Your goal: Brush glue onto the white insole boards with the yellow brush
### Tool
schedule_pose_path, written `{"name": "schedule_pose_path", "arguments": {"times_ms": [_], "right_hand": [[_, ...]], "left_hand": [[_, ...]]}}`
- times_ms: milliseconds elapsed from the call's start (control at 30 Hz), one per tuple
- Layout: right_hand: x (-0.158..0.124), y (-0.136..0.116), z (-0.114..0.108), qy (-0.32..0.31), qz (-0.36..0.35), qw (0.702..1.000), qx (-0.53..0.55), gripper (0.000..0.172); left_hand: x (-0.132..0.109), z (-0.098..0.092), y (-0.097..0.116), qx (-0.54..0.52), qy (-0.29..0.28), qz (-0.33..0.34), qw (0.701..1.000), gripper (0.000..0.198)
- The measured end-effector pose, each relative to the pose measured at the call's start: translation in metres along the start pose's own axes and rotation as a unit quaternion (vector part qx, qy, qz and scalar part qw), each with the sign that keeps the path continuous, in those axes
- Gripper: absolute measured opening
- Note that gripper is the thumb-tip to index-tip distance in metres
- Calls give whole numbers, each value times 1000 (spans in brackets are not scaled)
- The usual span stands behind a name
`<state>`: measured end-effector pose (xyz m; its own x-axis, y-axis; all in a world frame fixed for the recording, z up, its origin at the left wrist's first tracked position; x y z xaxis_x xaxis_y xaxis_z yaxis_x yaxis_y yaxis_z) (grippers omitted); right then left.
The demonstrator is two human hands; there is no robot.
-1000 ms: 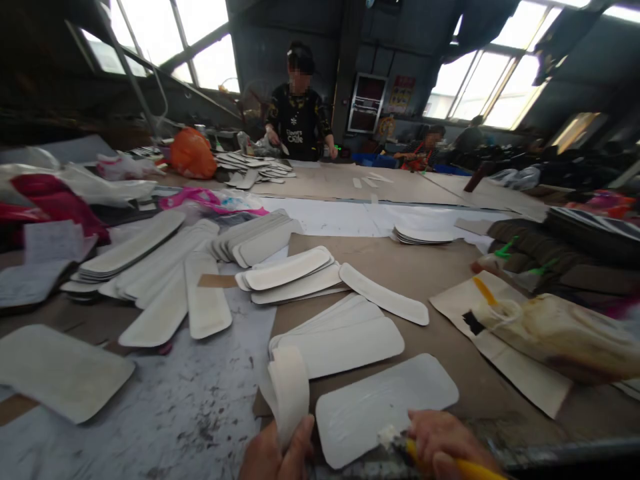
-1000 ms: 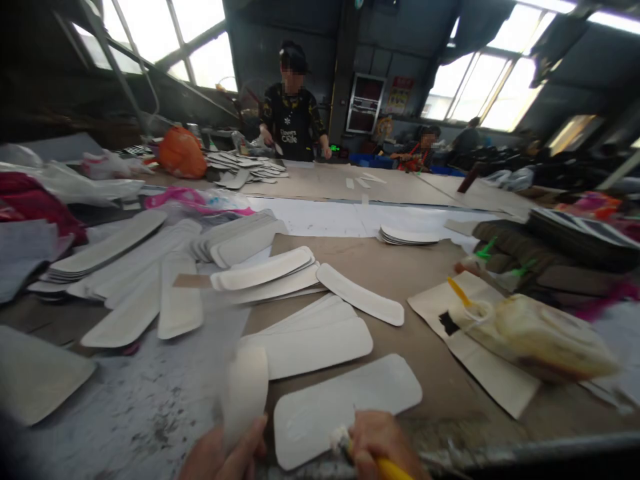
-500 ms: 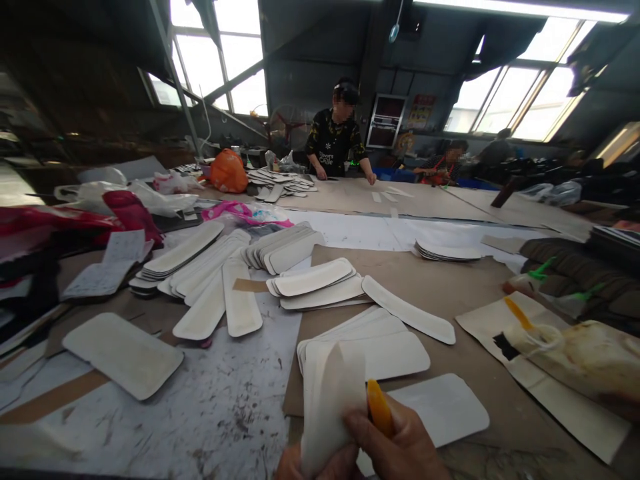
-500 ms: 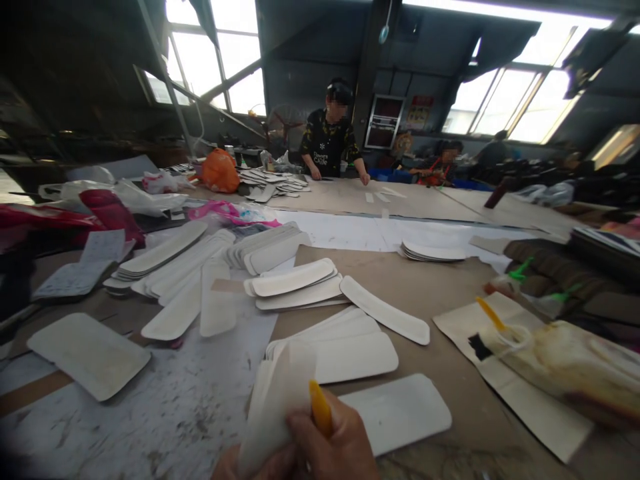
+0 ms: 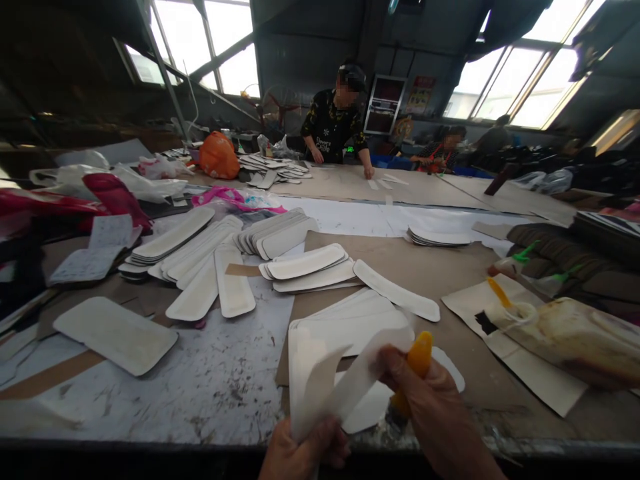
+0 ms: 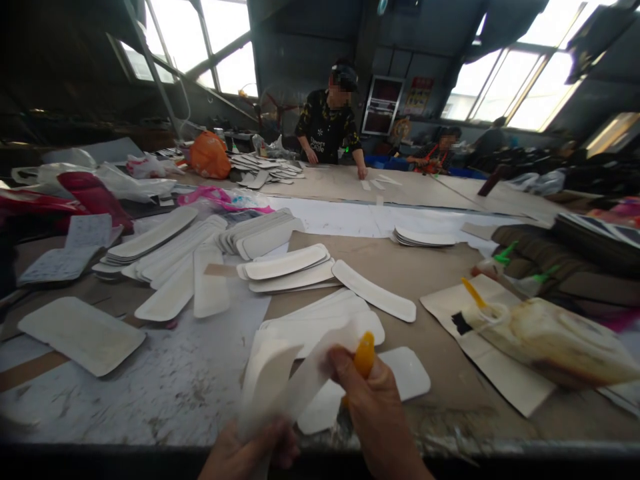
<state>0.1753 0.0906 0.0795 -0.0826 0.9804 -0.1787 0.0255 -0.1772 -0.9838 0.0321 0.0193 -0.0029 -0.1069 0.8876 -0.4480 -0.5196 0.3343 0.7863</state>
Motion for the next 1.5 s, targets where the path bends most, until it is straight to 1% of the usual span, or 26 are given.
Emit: {"name": "schedule_pose_path", "arguments": {"times_ms": [67, 100, 133, 167, 200, 267, 333, 400, 500, 533, 567, 633, 700, 833, 900, 967, 1033, 1333, 1500], "right_hand": [[1, -7, -20, 32, 4, 999, 16, 39], [1, -10, -33, 47, 9, 999, 5, 39], [1, -12, -46, 53, 18, 998, -20, 39], [1, -13, -60, 53, 31, 996, -57, 39], [0, -13, -73, 44, 45, 993, -104, 40], [-1, -11, -95, 11, 61, 976, -208, 43], [-3, -7, -105, -52, 60, 950, -301, 43], [-4, 2, -100, -156, 61, 919, -358, 43], [-8, 15, -75, -325, 62, 864, -380, 44], [-7, 18, -66, -364, 60, 846, -385, 42], [-5, 20, -57, -390, 59, 829, -397, 39], [4, 24, -42, -411, 64, 795, -440, 33], [17, 26, -30, -409, 54, 762, -499, 27], [40, 28, -11, -393, -11, 698, -598, 22], [48, 31, -6, -392, -24, 674, -625, 22], [53, 33, -2, -392, -30, 663, -638, 24], [56, 35, -1, -391, -31, 659, -641, 25], [57, 37, -1, -377, -42, 661, -647, 26], [57, 41, 1, -377, -47, 660, -648, 27]], "left_hand": [[5, -13, -5, 30, 59, 5, 998, 44], [7, -20, -7, 42, 89, 2, 995, 45], [10, -25, -9, 47, 113, -5, 993, 45], [13, -28, -11, 47, 125, -12, 991, 46], [15, -29, -12, 44, 126, -20, 991, 47], [18, -26, -13, 46, 112, -37, 992, 48], [19, -20, -13, 61, 87, -58, 993, 45], [20, -12, -13, 83, 59, -81, 991, 35], [21, -3, -14, 116, 33, -99, 988, 38], [23, -1, -15, 125, 29, -102, 986, 38], [24, 0, -15, 133, 27, -105, 985, 36], [27, 2, -16, 148, 29, -112, 982, 35], [29, 3, -15, 160, 33, -118, 979, 35], [30, 2, -13, 175, 27, -132, 975, 33], [30, 2, -12, 178, 23, -137, 974, 34], [30, 1, -12, 178, 23, -143, 973, 34], [30, 1, -12, 177, 26, -150, 972, 35], [28, 5, -7, 192, 47, -159, 967, 33], [30, 5, -8, 202, 61, -145, 967, 37]]}}
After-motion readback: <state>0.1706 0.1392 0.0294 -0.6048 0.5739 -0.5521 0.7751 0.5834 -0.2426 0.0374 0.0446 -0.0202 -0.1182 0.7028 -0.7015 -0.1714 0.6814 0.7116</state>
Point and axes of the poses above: each hand's wrist, its own x-axis towards the middle knuckle, its own z-axis out of the palm, y = z × x, the point moved 5 cm from there along x, towards the middle knuckle, and after that the axes turned 7 degrees about -x, right-handed, at the moved point
